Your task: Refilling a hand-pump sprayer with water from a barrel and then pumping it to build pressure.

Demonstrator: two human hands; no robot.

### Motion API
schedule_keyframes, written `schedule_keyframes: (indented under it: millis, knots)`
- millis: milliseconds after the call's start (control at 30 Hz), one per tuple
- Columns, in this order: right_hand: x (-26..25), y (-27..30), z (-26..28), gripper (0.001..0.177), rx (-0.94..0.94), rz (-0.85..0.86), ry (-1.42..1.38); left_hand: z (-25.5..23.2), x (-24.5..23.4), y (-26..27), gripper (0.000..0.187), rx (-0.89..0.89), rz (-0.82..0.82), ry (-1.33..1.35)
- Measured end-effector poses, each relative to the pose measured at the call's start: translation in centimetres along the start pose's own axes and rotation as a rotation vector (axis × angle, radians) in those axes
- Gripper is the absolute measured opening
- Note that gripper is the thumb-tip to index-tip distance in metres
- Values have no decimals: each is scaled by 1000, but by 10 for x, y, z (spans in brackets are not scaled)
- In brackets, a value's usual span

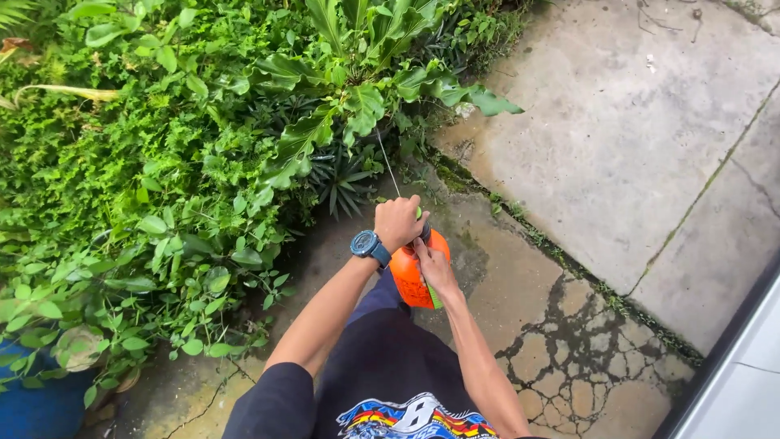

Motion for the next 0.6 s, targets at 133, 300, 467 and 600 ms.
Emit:
schedule_keyframes:
  millis: [133,300,467,600]
  knots:
    - [-19,-38,9,62,19,33,-24,-4,7,-46,34,-30,50,68]
    - [-39,-81,38,59,33,85,-20,4,15,-98,35,-93,64,90]
    - [-52,-117,35,61,20,111,43,5,11,-123,31,-117,36,96]
    - [-69,-143,40,59,21,145,42,10,21,-144,34,-171,30,119]
Point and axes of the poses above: each hand's wrist, its own y-axis away from the middle knuckle, its own x-axis out of the palm, z = x × y, the point moved 3 cm from there along -y, towards the middle knuckle, and after that the axes turned 5 degrees about y, right-handed, at the moved point
